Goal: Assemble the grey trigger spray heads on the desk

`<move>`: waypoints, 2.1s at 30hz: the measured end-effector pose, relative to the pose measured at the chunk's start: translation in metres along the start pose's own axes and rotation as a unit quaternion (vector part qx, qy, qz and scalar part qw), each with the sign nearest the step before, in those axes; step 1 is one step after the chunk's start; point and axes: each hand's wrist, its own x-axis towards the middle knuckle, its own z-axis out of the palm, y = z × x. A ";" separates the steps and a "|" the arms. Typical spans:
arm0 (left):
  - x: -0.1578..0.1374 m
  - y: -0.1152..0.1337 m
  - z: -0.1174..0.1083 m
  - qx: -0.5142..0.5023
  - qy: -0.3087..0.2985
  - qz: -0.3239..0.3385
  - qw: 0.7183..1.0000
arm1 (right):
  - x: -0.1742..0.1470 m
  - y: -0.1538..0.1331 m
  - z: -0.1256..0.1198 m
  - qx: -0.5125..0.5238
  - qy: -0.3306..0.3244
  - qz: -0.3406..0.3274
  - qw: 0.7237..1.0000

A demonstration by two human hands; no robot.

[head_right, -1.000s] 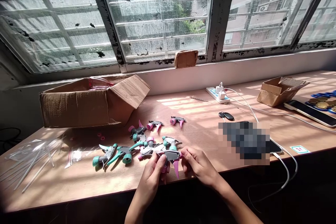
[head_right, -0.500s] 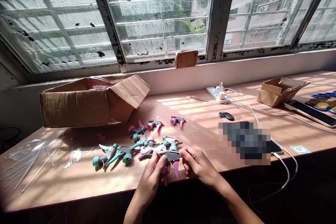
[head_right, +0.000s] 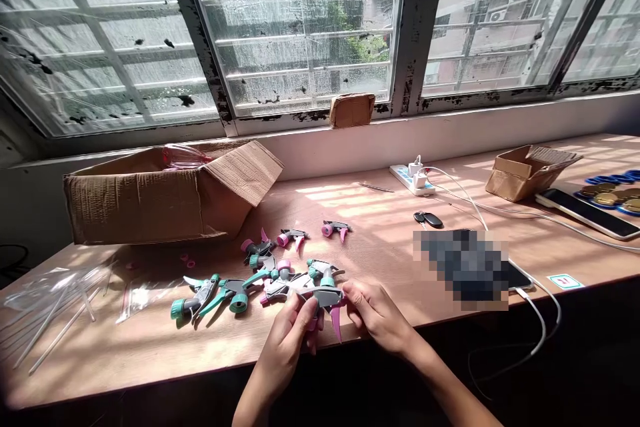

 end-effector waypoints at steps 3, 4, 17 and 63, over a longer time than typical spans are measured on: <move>0.000 0.000 0.000 -0.012 0.001 -0.005 1.000 | 0.000 -0.001 0.000 -0.001 0.000 0.003 1.000; 0.000 0.000 0.000 -0.016 0.004 -0.007 1.000 | 0.001 -0.001 0.001 0.014 -0.006 0.004 1.000; 0.000 0.000 -0.001 -0.014 -0.027 0.003 1.000 | 0.000 0.005 0.001 -0.039 0.011 0.007 0.999; -0.001 0.003 0.000 -0.030 -0.015 0.008 0.999 | -0.004 -0.007 -0.003 -0.047 -0.031 -0.015 0.998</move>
